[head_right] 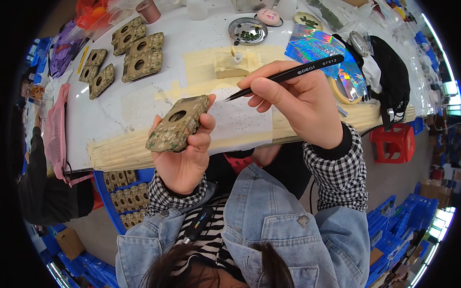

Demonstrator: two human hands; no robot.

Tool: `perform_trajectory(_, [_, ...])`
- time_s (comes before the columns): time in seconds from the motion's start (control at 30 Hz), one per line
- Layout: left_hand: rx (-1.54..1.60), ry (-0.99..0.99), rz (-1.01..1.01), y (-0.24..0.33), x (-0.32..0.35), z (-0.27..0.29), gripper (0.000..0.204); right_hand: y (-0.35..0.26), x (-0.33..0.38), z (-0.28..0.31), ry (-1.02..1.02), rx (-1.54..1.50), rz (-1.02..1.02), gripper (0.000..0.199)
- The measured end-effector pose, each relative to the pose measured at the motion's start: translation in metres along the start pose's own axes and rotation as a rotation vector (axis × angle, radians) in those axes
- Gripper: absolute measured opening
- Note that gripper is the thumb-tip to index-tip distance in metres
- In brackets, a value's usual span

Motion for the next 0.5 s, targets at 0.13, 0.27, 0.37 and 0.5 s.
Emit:
perform_trajectory(0.13, [-0.001,0.072,0.029,-0.005,0.003,0.004,0.063,-0.023,0.001,-0.011,-0.055,-0.039,0.063,0.022])
perform_trajectory(0.27, [0.038,0.087,0.065,-0.012,0.003,0.002,0.062,-0.037,0.000,-0.023,-0.119,-0.052,0.132,0.024])
perform_trajectory(0.37, [0.041,0.111,0.073,-0.014,0.003,0.006,0.059,-0.042,0.000,-0.033,-0.200,-0.129,0.121,0.024])
perform_trajectory(0.5, [0.013,0.129,0.084,-0.018,0.004,0.007,0.056,-0.038,-0.001,-0.040,-0.248,-0.142,0.045,0.025])
Point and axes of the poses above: each hand's wrist, its own x-axis away from the middle knuckle, its own z-axis out of the back of the hand, y = z × x, the point moved 6 cm from there along -x, towards the middle knuckle, and after that the axes turned 3 degrees about -z, right-handed, at the moved point
